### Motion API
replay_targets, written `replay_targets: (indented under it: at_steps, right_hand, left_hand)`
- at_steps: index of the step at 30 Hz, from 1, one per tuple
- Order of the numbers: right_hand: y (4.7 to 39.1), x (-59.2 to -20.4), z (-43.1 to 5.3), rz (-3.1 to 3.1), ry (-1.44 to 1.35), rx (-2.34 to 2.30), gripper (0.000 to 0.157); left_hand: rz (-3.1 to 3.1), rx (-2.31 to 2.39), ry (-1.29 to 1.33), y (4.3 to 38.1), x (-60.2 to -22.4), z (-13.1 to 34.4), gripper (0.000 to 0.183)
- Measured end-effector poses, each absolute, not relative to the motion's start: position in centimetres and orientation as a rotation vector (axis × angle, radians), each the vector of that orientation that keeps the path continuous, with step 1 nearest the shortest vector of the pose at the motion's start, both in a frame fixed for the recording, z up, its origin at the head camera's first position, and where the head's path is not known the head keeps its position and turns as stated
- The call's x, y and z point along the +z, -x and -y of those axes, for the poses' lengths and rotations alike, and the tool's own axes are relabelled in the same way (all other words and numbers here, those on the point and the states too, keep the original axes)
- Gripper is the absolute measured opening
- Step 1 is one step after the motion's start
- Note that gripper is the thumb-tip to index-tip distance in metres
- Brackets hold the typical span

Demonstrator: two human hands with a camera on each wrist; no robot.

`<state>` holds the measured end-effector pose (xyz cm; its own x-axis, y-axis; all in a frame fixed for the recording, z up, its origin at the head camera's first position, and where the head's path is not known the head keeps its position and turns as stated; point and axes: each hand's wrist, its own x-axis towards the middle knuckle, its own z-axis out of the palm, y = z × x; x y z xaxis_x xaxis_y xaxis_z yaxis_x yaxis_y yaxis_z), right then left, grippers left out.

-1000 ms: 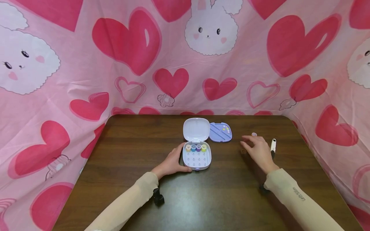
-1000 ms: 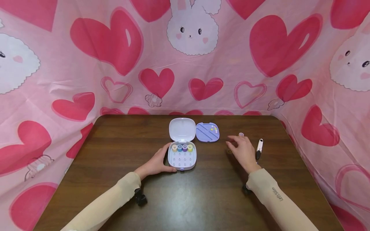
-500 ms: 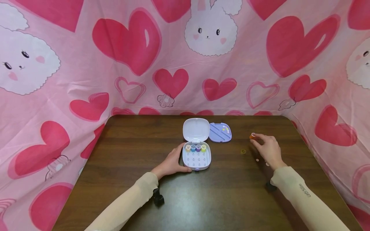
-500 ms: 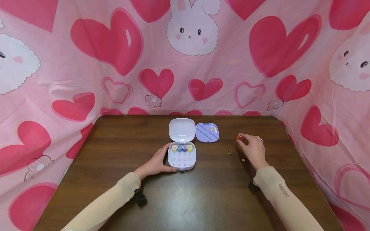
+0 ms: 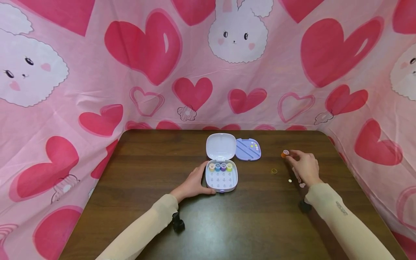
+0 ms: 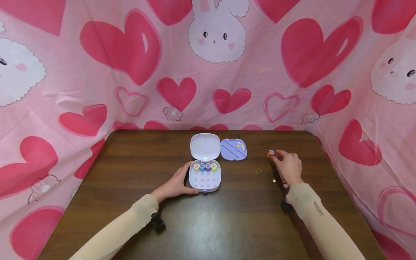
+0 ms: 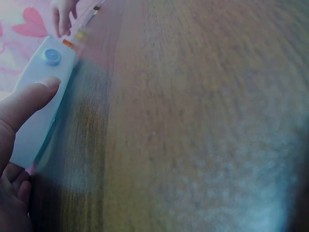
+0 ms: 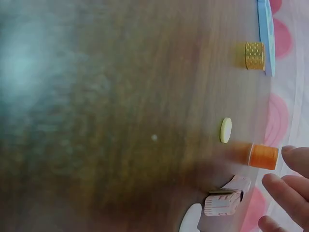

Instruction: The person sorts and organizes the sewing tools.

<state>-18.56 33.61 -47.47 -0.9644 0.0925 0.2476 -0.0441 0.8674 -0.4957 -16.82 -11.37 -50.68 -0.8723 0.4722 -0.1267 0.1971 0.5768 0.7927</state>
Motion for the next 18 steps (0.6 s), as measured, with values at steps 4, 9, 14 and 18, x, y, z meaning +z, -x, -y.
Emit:
replay_targets:
  at_steps: [4, 9, 14, 18]
  right_hand:
    - [19.0, -47.6, -33.8, 2.783, 0.047, 0.748, 0.041]
    - [19.3, -47.6, -33.6, 2.814, 0.05, 0.722, 0.045]
    - [19.5, -47.4, -33.1, 2.846, 0.049, 0.693, 0.045]
    - [19.9, -47.4, -33.0, 2.868, 0.085, 0.685, 0.045]
  left_hand:
    - [-2.486, 1.193, -0.543, 16.8, -50.8, 11.4, 0.12]
    - [-2.489, 1.196, -0.552, 16.8, -50.9, 11.4, 0.12]
    - [-2.491, 1.203, -0.561, 16.9, -51.0, 11.4, 0.12]
    - [-2.495, 1.206, -0.568, 16.9, -51.0, 11.4, 0.12]
